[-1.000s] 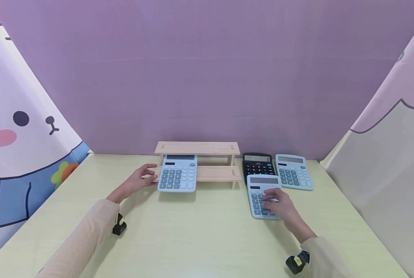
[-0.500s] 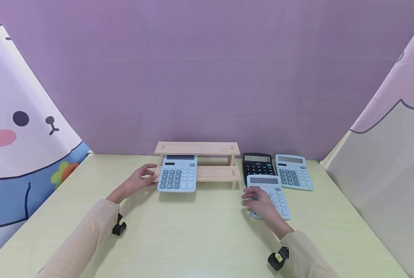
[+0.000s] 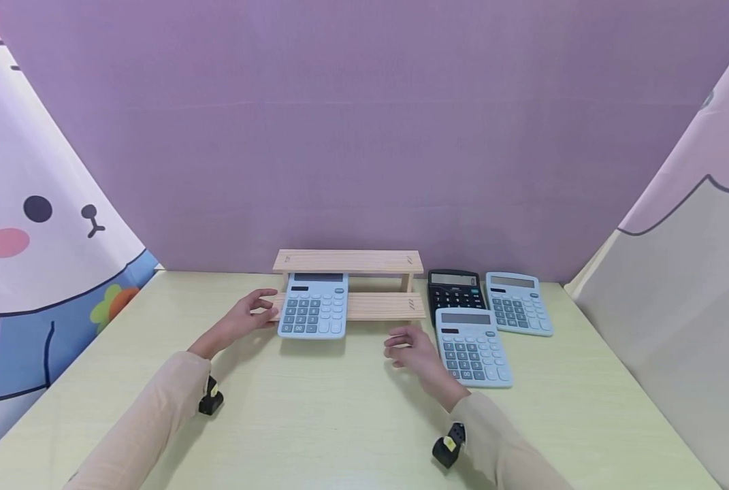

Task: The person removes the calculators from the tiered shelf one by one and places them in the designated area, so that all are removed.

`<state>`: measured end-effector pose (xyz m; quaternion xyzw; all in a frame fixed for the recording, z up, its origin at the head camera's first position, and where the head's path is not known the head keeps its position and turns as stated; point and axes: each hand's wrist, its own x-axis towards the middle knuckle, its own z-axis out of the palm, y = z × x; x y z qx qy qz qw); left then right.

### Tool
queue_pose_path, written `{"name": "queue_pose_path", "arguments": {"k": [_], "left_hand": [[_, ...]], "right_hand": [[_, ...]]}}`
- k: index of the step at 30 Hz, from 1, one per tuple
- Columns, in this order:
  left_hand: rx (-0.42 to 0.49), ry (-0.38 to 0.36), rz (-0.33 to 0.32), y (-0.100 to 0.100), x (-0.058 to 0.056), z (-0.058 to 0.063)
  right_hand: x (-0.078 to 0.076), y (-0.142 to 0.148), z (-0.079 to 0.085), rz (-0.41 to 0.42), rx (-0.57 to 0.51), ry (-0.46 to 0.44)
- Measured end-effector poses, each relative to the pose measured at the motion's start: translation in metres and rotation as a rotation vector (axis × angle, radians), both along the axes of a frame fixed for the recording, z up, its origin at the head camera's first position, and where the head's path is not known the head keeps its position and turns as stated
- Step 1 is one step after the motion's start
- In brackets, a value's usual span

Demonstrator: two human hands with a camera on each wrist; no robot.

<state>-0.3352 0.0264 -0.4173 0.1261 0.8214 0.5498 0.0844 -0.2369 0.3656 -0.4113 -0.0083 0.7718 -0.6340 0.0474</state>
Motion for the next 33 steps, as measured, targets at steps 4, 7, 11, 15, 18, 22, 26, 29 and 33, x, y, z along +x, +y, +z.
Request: {"name": "queue_pose_path", "arguments": {"k": [4,7,11,15,18,22,26,29,33], "left_hand": [[0.022,-0.003,-0.004,0.000,0.000,-0.001],[0.023,-0.006,0.002,0.001,0.000,-0.001],[0.017,-0.008,0.007,0.002,0.001,0.000],[0.016,0.000,0.005,0.001,0.001,0.000],[0.020,0.007,-0.001,0.000,0.000,-0.001],[0.019,0.005,0.002,0.000,0.000,-0.001],[0.014,0.002,0.004,0.001,0.000,0.000],[0.015,0.006,-0.005,0.000,-0.001,0.000],[0.006,0.002,-0.002,-0.001,-0.002,-0.002]], "right_hand": [[-0.004,-0.014,-0.001,0.002,-0.036,-0.020],[-0.007,-0.022,-0.002,0.011,-0.072,-0.027],[-0.013,-0.032,-0.005,0.027,-0.125,-0.020],[-0.016,-0.041,-0.005,0.041,-0.177,-0.017],[-0.018,-0.047,-0.005,0.050,-0.209,-0.021],[-0.021,-0.055,-0.004,0.053,-0.240,-0.038],[-0.023,-0.062,-0.003,0.044,-0.270,-0.050],[-0.024,-0.066,-0.002,0.032,-0.282,-0.044],[-0.025,-0.071,-0.001,0.012,-0.291,-0.042]]}}
